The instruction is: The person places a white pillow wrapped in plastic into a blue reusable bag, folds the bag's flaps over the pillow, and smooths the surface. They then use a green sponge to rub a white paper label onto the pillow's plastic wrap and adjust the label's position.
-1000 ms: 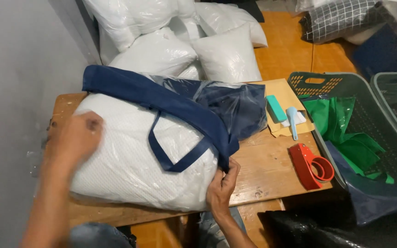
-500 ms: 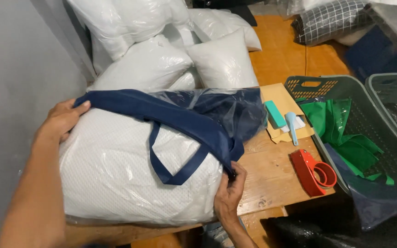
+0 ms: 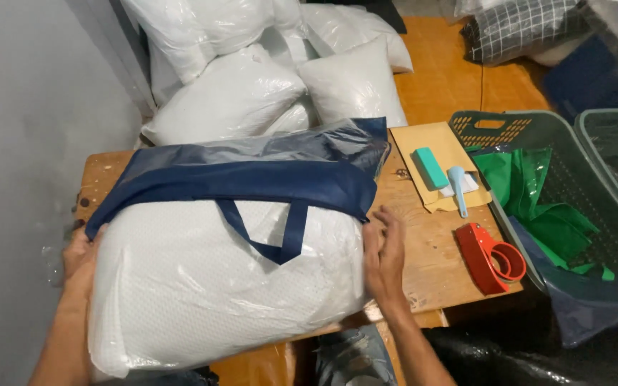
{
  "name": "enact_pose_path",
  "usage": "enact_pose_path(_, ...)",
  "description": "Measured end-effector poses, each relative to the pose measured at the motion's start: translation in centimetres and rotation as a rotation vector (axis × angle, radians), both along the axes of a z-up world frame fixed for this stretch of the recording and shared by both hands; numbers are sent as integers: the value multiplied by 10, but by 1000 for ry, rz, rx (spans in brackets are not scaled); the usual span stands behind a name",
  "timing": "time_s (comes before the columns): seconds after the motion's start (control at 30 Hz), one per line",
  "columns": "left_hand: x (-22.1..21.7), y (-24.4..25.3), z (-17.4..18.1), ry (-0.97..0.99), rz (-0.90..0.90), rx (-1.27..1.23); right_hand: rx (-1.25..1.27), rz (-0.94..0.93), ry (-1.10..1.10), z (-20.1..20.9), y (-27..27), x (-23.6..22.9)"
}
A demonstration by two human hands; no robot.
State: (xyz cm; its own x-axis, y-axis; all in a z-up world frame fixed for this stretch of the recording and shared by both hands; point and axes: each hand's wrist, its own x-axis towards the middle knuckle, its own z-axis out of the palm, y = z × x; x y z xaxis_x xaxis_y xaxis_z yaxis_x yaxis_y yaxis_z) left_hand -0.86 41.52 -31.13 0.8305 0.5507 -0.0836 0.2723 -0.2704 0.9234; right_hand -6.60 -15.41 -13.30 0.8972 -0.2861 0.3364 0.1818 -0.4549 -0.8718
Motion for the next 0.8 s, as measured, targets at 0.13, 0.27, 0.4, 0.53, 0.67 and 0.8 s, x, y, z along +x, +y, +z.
enact_pose_path(0.13,-33,-89,120,198,58,-169,-204,229,-657,34,59,-46)
enact_pose_path(0.27,-40,-113,148,202,19,-122,-812,846,-651,40,124,-91)
enact_pose_path(0.4,-46,-115,143,143,51,-118,-1251,649,-848,11,143,-83)
enact_pose_path(0.53,-66,-117,124,105,87,-135,-935,618,-893,36,129,-63)
enact_pose_path(0.67,-88,-121,117,9,68,-20,-903,681,-730,39,97,-37)
enact_pose_path(0.8,-98,-131,120,-105,47,221,-791,657,-658,24,76,-22)
